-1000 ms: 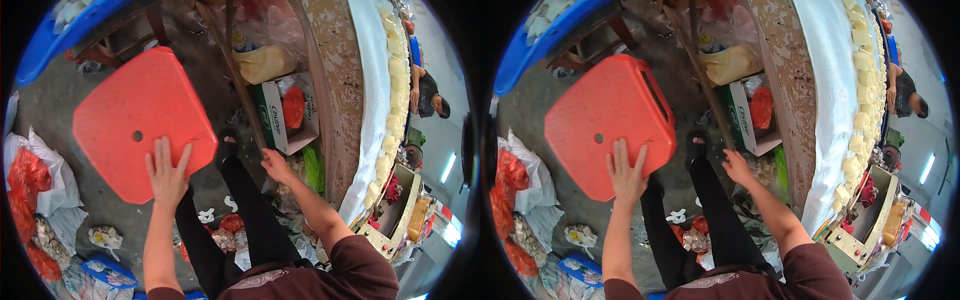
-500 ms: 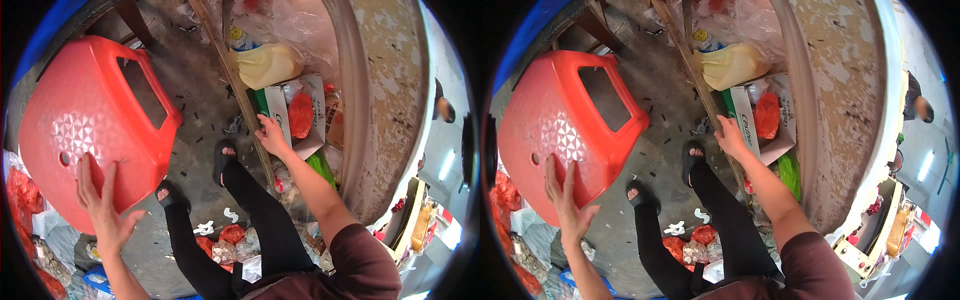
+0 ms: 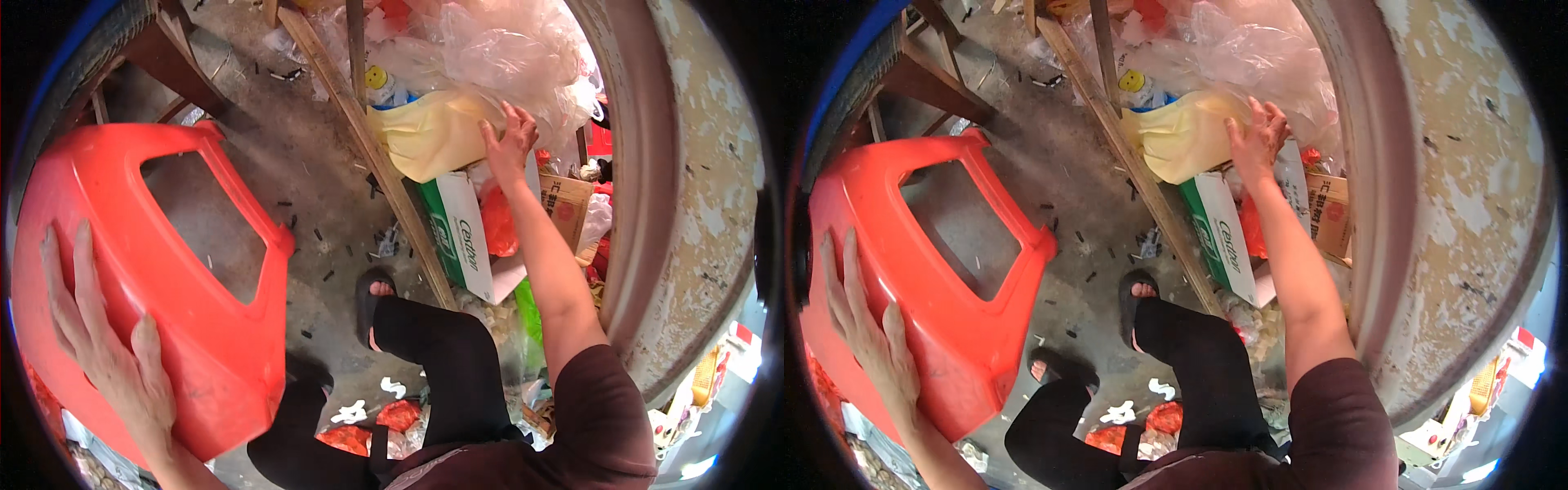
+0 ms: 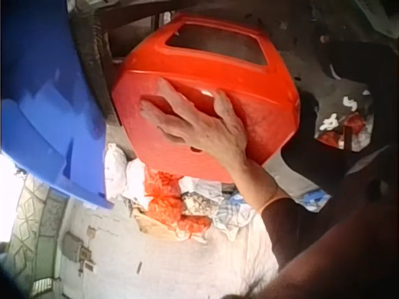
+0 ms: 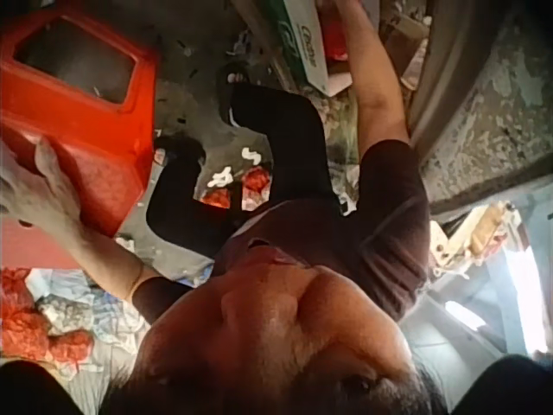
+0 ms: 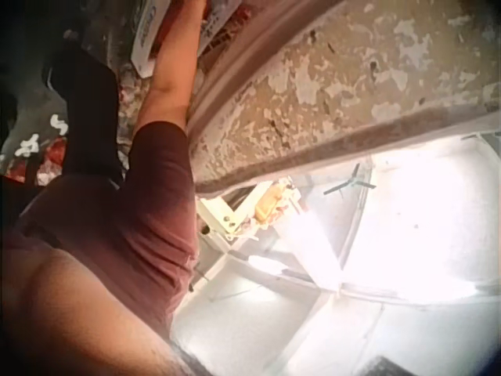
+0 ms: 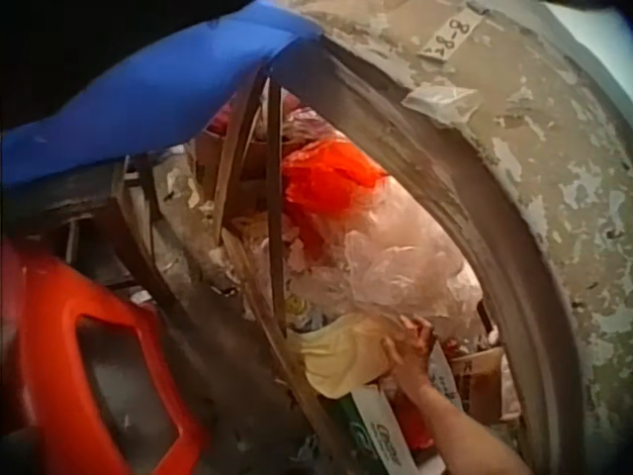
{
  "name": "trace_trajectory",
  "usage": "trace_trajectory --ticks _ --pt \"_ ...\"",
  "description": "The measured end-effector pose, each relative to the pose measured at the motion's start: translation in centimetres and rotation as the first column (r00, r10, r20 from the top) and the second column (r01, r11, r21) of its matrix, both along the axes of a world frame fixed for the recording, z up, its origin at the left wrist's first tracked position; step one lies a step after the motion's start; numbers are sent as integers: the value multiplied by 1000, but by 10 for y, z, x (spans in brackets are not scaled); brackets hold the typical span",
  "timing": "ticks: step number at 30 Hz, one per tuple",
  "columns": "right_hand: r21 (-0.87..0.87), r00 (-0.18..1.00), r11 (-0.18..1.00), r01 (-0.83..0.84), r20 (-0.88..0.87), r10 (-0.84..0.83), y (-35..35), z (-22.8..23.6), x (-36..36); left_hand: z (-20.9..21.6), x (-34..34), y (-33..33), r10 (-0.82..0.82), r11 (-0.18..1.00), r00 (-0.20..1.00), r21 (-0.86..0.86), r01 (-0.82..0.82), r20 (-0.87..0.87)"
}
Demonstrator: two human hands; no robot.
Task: The person transfers small, square, beige food items from a blue plastic basin into a clear plastic bag, then ties the bag closed. They then move a red stool to a table and begin wrapping individual beige food items with thin brown paper sheets.
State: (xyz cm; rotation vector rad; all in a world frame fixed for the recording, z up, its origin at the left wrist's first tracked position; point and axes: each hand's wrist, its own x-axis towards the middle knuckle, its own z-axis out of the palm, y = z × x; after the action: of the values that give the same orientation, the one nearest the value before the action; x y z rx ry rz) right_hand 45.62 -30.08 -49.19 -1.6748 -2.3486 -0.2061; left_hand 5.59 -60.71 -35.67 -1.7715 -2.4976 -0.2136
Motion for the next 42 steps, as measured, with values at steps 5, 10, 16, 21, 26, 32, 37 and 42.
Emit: trace_trajectory --ticks 5,10,16,21,26,32,37,42 --pt "-39 970 975 217 121 -211 28 -11 -19 6 -4 -2 -36 997 999 -61 37 14" --pt "-111 953 950 293 110 -282 62 -30 17 6 -2 -4 -46 996 997 -73 42 -64" --pt "-97 983 980 175 -33 -179 76 -41 84 4 6 2 8 1000 1000 -30 -9 -19" --pt "-308 961 928 209 -111 -254 67 -2 62 5 6 -4 40 998 999 -53 -41 -26" --pt "57 999 998 21 -49 -18 96 0 7 6 6 -1 37 998 999 -49 -37 2" --pt "-284 994 959 -3 -108 -29 112 -18 -40 7 4 1 43 998 999 -53 -43 -12" --pt "-205 510 792 -575 -847 151 -11 27 -123 8 5 -9 104 995 994 -7 -104 19" --pt "-158 -312 687 -709 -803 -507 -86 91 -101 5 10 -1 71 996 993 38 -75 97"
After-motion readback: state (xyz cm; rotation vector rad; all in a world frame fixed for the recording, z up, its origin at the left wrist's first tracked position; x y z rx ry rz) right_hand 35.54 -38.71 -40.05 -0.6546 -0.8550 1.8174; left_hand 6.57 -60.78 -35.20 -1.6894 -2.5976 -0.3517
